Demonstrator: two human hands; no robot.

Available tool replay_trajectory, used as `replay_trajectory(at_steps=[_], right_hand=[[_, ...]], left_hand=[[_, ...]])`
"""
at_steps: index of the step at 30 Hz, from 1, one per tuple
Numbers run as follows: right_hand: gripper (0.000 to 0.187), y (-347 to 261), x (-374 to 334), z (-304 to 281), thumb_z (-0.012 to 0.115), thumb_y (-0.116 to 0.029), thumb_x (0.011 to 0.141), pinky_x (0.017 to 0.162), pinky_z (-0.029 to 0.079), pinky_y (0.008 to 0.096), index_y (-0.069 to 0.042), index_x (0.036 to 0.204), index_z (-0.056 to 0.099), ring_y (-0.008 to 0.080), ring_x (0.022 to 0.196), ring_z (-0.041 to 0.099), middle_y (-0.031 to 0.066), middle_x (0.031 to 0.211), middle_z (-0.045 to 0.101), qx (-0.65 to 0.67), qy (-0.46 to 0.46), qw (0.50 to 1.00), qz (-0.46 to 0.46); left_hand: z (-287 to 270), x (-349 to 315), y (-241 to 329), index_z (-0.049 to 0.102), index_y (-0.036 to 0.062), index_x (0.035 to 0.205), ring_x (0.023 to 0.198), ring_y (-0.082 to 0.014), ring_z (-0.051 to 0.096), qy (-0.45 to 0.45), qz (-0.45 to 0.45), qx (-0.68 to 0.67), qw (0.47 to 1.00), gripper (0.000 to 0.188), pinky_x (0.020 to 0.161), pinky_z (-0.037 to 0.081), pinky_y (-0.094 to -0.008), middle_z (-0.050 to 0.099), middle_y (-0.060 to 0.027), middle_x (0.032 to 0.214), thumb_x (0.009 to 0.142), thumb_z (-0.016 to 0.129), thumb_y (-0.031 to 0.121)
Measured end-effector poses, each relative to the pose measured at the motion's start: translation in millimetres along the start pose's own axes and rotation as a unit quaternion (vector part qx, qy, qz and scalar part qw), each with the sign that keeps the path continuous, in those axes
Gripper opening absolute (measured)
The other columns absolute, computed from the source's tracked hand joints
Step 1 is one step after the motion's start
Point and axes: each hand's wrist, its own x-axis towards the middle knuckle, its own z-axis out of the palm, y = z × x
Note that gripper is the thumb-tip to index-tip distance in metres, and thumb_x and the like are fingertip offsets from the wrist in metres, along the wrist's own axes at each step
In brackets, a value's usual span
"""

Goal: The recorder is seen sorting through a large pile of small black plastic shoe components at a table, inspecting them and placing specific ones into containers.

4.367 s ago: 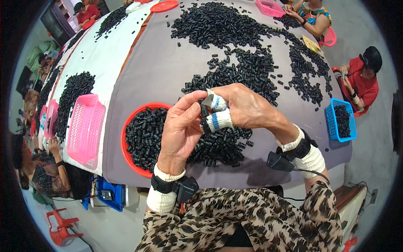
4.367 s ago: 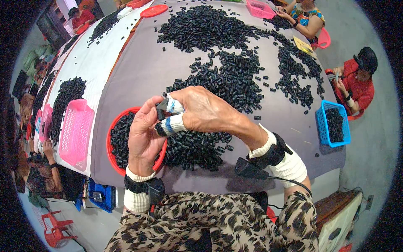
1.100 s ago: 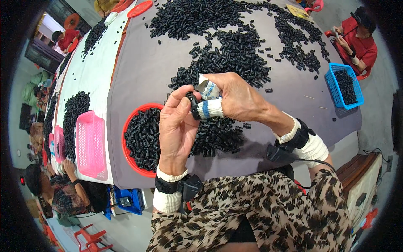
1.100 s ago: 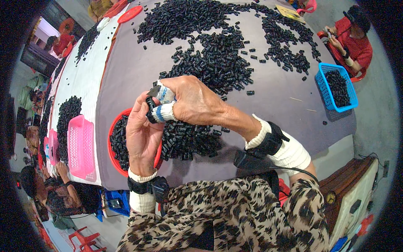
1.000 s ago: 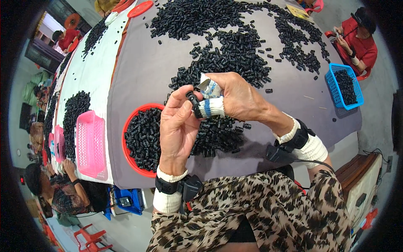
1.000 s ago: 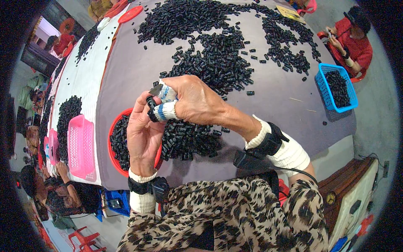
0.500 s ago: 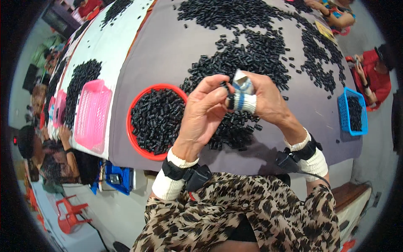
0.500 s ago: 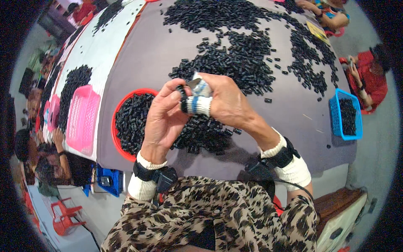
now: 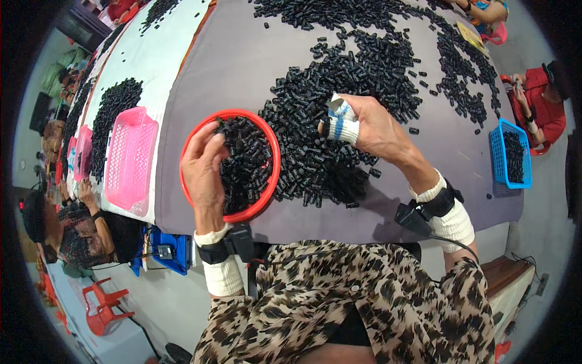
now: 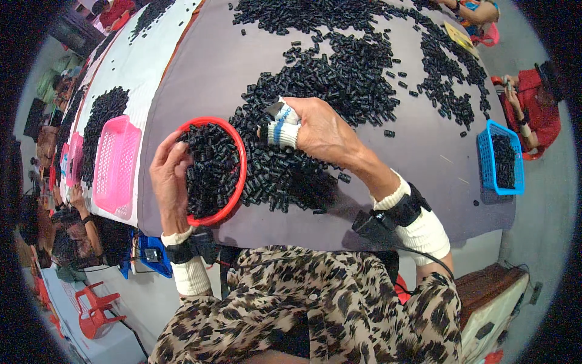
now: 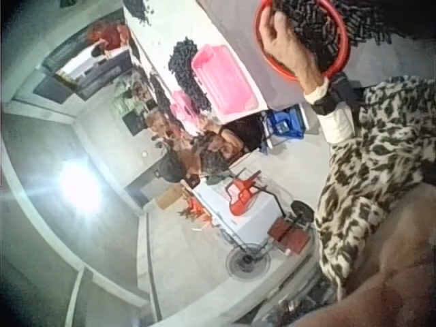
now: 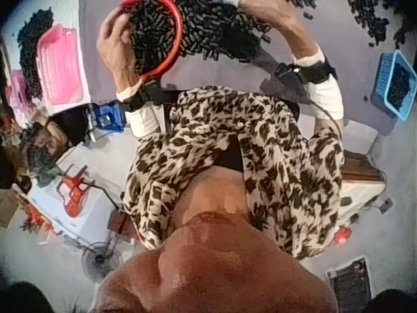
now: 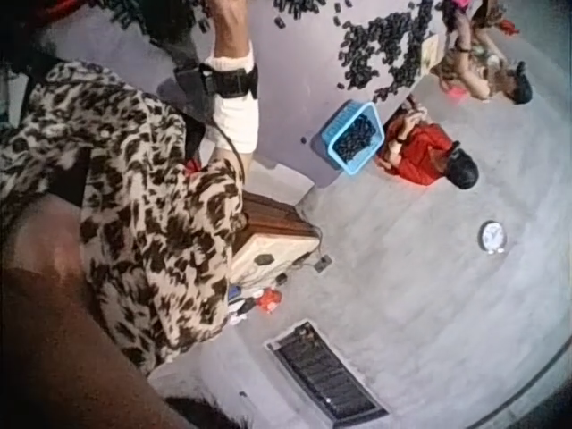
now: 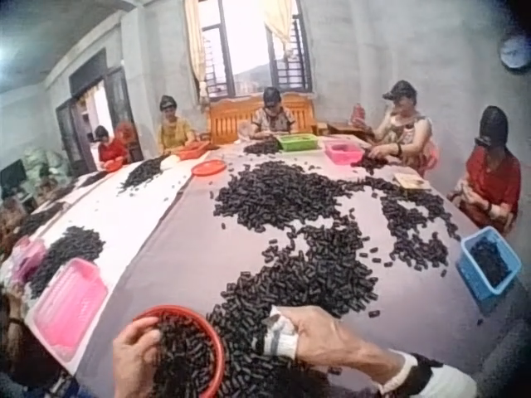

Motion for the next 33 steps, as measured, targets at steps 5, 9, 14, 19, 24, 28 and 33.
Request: replay_trajectory(at_steps=[5,9,14,19,24,28,33], right_hand=[[0.027,7,-2,-4,0.064,-0.027,0.078,0.052,0.035,0.0263,-0.003,0.074,0.052,0.0082,0.056,0.039,-0.0012,0.059,0.047,-0.010,-0.003,1.000,0.005],[0.029,17,-4,-4,0.064,-0.028,0.077,0.052,0.034,0.0267,-0.003,0.072,0.051,0.0090,0.055,0.038,-0.0005,0.058,0.046,-0.033,-0.023,0.999,0.009],[0.031,16,-11,-2,0.065,-0.029,0.077,0.051,0.032,0.0275,-0.003,0.070,0.049,0.0096,0.054,0.035,-0.0012,0.056,0.042,-0.011,-0.039,0.998,0.052],[0.033,22,-13,-3,0.065,-0.030,0.076,0.050,0.031,0.0269,-0.003,0.069,0.049,0.0089,0.054,0.035,-0.0019,0.055,0.041,-0.018,-0.038,0.997,0.068],[0.028,19,-21,-14,0.064,-0.027,0.077,0.049,0.031,0.0261,-0.005,0.068,0.050,0.0073,0.053,0.037,-0.0040,0.056,0.043,-0.002,-0.015,0.996,0.093],[0.025,32,-25,-23,0.064,-0.025,0.077,0.044,0.030,0.0244,-0.006,0.070,0.050,0.0056,0.050,0.037,-0.0048,0.056,0.043,0.013,0.000,0.996,0.090],[0.024,38,-30,-23,0.063,-0.024,0.078,0.043,0.029,0.0239,-0.006,0.069,0.050,0.0049,0.049,0.036,-0.0051,0.055,0.042,0.045,-0.005,0.991,0.129]], left_hand=[[-48,11,-34,0.060,0.0014,0.103,0.065,-0.0053,0.049,0.065,-0.006,0.137,0.988,0.025,0.056,0.039,-0.0182,0.056,0.0004,0.077,0.079,0.062,0.008],[-31,0,-36,0.059,0.0014,0.106,0.070,-0.0097,0.057,0.018,-0.070,0.108,0.991,0.027,0.057,0.044,-0.0201,0.060,-0.0034,0.086,0.080,0.062,0.010],[-46,4,-48,0.054,-0.0032,0.110,0.071,-0.0133,0.059,0.077,-0.126,0.090,0.985,0.036,0.056,0.048,-0.0227,0.061,-0.0074,0.089,0.079,0.063,0.011],[-51,4,-55,0.053,-0.0025,0.111,0.076,-0.0147,0.058,0.093,-0.131,0.088,0.983,0.036,0.060,0.049,-0.0243,0.060,-0.0081,0.094,0.079,0.062,0.011],[-45,-1,-49,0.053,-0.0010,0.113,0.082,-0.0151,0.057,0.062,-0.126,0.129,0.982,0.036,0.066,0.049,-0.0259,0.059,-0.0073,0.097,0.080,0.062,0.012],[-37,0,-47,0.054,-0.0001,0.112,0.081,-0.0140,0.057,0.031,-0.128,0.132,0.982,0.035,0.066,0.048,-0.0253,0.058,-0.0068,0.096,0.081,0.061,0.012],[-12,-5,-33,0.060,0.0011,0.104,0.073,-0.0077,0.054,-0.016,-0.037,0.205,0.978,0.026,0.062,0.043,-0.0207,0.060,-0.0021,0.086,0.081,0.061,0.013]])
